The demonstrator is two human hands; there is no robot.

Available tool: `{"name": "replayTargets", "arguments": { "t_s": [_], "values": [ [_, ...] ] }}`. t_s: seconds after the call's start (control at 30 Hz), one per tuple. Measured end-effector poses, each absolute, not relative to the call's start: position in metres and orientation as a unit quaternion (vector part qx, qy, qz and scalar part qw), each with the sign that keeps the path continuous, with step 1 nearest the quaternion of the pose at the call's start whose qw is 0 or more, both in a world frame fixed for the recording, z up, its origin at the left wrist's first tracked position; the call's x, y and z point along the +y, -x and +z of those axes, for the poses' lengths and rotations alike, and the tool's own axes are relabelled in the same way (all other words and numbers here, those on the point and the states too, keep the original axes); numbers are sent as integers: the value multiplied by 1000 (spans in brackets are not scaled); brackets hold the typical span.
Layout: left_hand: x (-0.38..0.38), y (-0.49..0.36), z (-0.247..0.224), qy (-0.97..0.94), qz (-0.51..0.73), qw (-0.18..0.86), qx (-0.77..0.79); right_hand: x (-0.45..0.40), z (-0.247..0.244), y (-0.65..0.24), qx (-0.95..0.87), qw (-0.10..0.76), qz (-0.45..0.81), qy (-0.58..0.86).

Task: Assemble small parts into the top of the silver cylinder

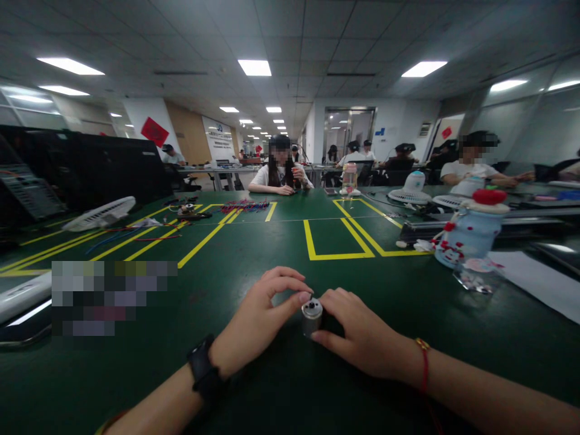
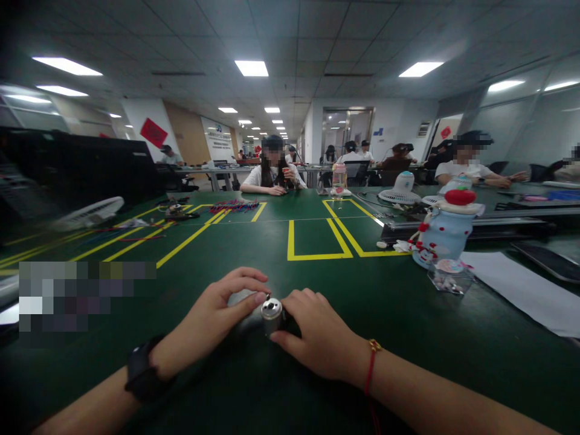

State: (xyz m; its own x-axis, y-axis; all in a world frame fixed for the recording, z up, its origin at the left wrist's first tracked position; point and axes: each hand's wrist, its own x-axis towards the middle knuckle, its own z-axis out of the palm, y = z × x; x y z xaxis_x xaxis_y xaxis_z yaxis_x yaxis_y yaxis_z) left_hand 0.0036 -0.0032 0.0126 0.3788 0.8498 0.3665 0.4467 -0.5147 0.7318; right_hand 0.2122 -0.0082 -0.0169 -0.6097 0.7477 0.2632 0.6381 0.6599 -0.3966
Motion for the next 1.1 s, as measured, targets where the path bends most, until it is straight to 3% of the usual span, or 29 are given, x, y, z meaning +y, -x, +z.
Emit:
{"name": "replayTargets", "arguments": {
  "t_s": [0.27, 0.63, 0.93, 1.1],
  "values": [
    [4, 19, 2, -809, 279, 287, 430, -8, -15, -214, -887, 201, 135, 393],
    [6, 22, -11, -862, 179, 229, 416, -9, -17, -215, -884, 204, 146, 394],
    [11, 33, 2, -848, 166, 335, 377, -8, -15, -214, -884, 199, 146, 397],
    [11, 35, 0, -841, 174, 338, 385, -8, -15, -214, -883, 199, 150, 398]
  ]
}}
